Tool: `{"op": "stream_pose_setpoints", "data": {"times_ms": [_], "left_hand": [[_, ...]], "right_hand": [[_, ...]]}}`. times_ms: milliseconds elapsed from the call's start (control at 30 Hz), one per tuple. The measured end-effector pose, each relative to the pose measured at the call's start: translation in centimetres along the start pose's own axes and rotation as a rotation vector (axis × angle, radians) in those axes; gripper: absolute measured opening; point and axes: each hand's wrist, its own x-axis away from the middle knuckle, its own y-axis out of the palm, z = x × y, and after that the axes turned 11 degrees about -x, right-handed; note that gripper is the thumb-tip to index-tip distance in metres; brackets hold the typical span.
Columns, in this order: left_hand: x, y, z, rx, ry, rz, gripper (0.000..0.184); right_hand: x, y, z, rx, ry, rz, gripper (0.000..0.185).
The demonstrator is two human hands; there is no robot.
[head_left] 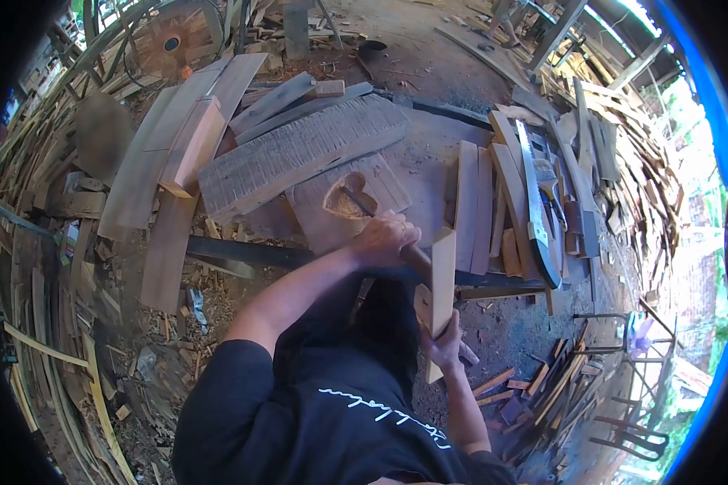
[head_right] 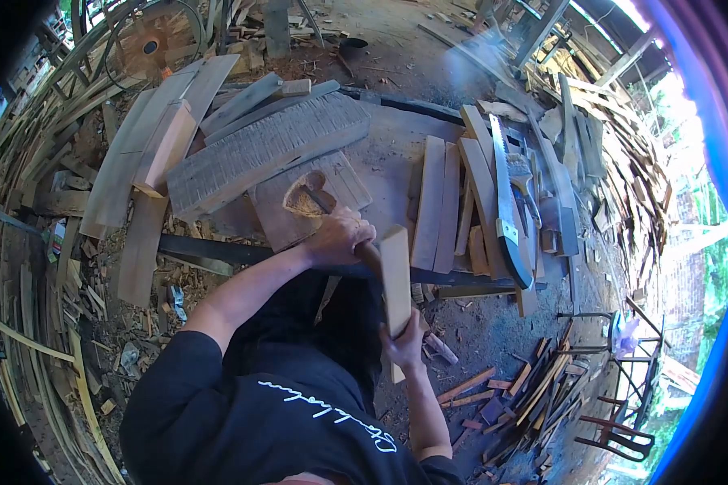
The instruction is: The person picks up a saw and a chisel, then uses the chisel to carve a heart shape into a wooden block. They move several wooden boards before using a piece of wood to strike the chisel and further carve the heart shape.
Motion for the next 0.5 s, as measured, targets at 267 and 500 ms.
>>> {"op": "stream_pose_setpoints", "data": {"times_ms": [267,500], "left_hand": [[0.4,0.1,-0.3,0.009,0.043,-0.049,0.023],[0.6,0.4,-0.4,0.012,0.025,-0.014,0.024]], "right_hand": [[3.0,-0.5,1.4,-0.13,0.308,0.192,0.05],[0.9,-1.2,-2.1,-0.155,0.442,0.148,0.053]]}}
